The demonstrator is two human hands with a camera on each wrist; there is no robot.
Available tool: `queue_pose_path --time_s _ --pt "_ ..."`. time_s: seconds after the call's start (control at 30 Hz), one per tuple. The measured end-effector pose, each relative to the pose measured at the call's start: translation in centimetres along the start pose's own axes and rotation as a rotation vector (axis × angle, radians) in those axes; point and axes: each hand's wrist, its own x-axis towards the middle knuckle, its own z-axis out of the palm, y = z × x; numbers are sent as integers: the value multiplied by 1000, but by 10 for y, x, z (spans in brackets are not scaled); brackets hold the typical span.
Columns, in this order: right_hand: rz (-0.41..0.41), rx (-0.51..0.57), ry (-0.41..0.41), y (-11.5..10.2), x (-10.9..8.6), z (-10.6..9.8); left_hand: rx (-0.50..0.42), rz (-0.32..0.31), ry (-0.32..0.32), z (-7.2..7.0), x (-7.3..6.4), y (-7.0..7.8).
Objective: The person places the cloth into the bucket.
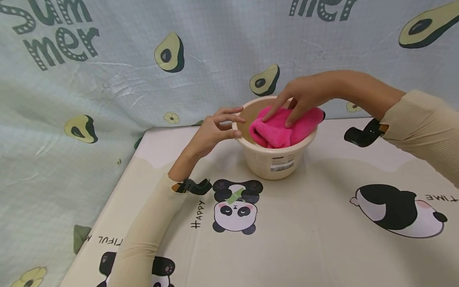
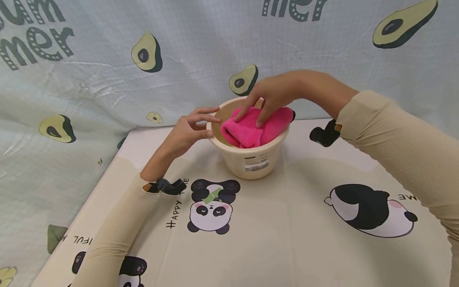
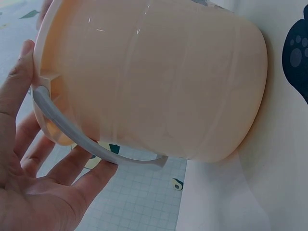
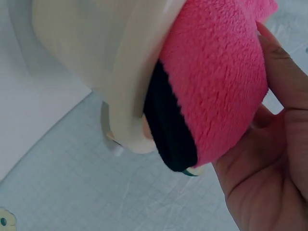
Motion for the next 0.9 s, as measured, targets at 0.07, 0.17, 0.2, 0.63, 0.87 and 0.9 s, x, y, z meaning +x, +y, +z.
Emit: queue_pose_path --time_s 0.07,0.17,0.2,0.63,0.87,0.9 --pt "15 17 -33 -1 4 -3 -2 0 0 0 0 0" --pt "22 26 -60 -1 10 -5 3 2 -2 0 0 -1" --pt "22 35 -70 -1 12 -6 3 3 -3 0 0 -1" --pt "-11 -23 -98 -2 18 -9 23 10 6 1 -1 -1" --pt "22 -123 155 13 -11 2 -23 -20 -13 3 -1 -1" --pt "35 -124 199 15 -17 5 -18 -17 -13 3 0 -1"
